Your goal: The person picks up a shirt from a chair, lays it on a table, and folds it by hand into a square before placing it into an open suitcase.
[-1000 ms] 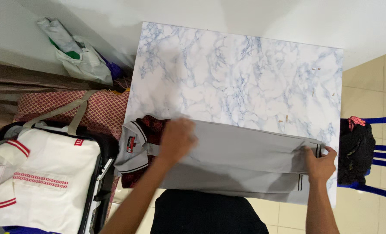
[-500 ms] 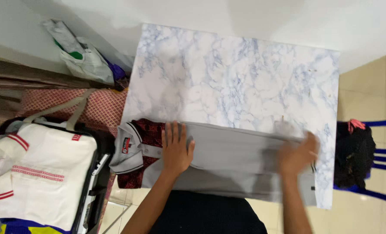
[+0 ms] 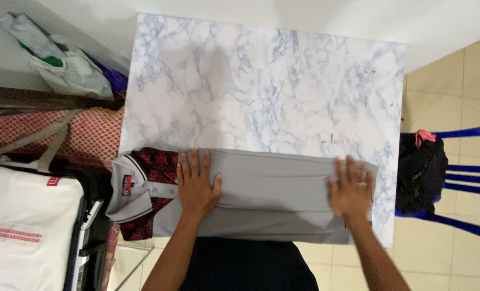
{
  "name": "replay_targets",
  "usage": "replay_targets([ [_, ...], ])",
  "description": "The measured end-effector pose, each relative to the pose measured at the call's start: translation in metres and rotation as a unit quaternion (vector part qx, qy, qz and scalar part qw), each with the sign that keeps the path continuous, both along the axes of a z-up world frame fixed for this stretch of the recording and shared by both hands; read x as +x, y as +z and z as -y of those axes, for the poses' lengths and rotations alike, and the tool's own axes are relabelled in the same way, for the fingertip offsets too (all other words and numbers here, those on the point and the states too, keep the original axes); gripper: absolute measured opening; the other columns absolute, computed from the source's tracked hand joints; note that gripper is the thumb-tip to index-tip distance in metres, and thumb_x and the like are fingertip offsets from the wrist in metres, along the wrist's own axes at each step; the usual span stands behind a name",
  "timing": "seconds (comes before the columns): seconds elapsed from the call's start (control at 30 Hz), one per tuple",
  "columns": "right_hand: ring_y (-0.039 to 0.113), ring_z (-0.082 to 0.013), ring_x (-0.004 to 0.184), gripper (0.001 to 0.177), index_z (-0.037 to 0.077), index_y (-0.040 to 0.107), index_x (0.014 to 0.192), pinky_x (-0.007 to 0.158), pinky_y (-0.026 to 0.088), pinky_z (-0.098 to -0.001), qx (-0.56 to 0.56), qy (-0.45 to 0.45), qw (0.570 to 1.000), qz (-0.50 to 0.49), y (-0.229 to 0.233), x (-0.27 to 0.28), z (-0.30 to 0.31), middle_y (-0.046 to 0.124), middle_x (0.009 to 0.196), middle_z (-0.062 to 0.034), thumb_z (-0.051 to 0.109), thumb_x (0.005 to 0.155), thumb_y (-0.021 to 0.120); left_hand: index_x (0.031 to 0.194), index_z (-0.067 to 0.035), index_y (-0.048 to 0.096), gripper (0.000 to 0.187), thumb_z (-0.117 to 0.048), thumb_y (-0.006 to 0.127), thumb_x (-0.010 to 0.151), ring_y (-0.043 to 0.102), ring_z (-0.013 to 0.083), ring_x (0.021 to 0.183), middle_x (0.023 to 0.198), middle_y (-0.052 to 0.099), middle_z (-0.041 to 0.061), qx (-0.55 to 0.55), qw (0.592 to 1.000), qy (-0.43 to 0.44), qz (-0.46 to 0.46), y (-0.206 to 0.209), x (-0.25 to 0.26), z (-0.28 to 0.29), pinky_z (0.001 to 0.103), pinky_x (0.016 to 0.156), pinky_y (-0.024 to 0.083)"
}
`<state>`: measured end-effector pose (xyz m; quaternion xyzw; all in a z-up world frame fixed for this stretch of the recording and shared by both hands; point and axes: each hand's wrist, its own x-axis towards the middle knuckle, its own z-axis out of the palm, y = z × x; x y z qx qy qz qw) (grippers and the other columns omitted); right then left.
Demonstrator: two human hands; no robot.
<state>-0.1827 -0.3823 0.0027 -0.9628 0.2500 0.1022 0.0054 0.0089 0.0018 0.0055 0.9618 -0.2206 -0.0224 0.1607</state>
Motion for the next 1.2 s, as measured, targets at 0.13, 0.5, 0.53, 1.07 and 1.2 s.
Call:
replay_targets([
  [0.13,-0.002,-0.0377,0.161,0.07,0.03,0.02,0.166,0.126,-0.003,-0.0594,0.016,-0.147,0.988,0.031,0.014,-0.013,0.013,0.002,0.172,-0.0173,0.056,0.101,0.029,0.159,-0.015,0.039,0.07,-0.046,0.05,0.097,0.016,0.0433,0.156,0.169,0.023,0.017,-0.008,1.0,0.003,0.014,0.002,0.002,0.004,0.056,0.125,0.012],
  [0.5,0.023,-0.0432,0.157,0.071,-0.002,0.031,0.161,0.127,0.017,-0.0585,0.151,0.114,0.951,0.244,0.021,0.069,-0.194,0.027,0.169,-0.0248,0.04,0.106,0.046,0.159,-0.014,0.04,0.073,-0.044,0.054,0.095,0.016,0.0427,0.156,0.169,0.024,0.018,-0.01,1.0,-0.029,0.001,0.004,0.03,0.025,0.056,0.125,0.011],
  [0.53,0.023,-0.0432,0.157,0.071,-0.002,0.031,0.161,0.127,0.017,-0.0585,0.15,0.11,0.952,0.243,0.022,0.077,-0.189,0.027,0.169,-0.0248,0.04,0.106,0.046,0.159,-0.014,0.04,0.073,-0.044,0.054,0.094,0.016,0.0428,0.156,0.169,0.024,0.018,-0.009,1.0,-0.027,0.002,0.006,0.034,0.025,0.056,0.125,0.011],
  [1.07,0.016,-0.0316,0.157,0.062,0.027,0.032,0.163,0.126,0.004,-0.0563,0.098,0.058,0.989,0.096,-0.007,0.188,-0.076,0.021,0.172,-0.0073,0.05,0.106,0.035,0.164,-0.015,0.032,0.075,-0.047,0.053,0.099,0.009,0.039,0.159,0.172,0.02,0.016,0.012,1.0,-0.02,0.01,0.0,0.155,0.061,0.053,0.129,0.006],
  [1.2,0.01,-0.0354,0.158,0.068,0.021,0.03,0.164,0.121,-0.005,-0.0633,0.041,-0.045,0.994,0.089,0.007,0.136,-0.006,0.017,0.172,-0.0144,0.055,0.105,0.032,0.164,-0.012,0.031,0.077,-0.046,0.053,0.098,0.007,0.0403,0.159,0.172,0.019,0.018,0.009,1.0,-0.016,-0.024,0.006,0.171,0.054,0.052,0.128,0.006],
])
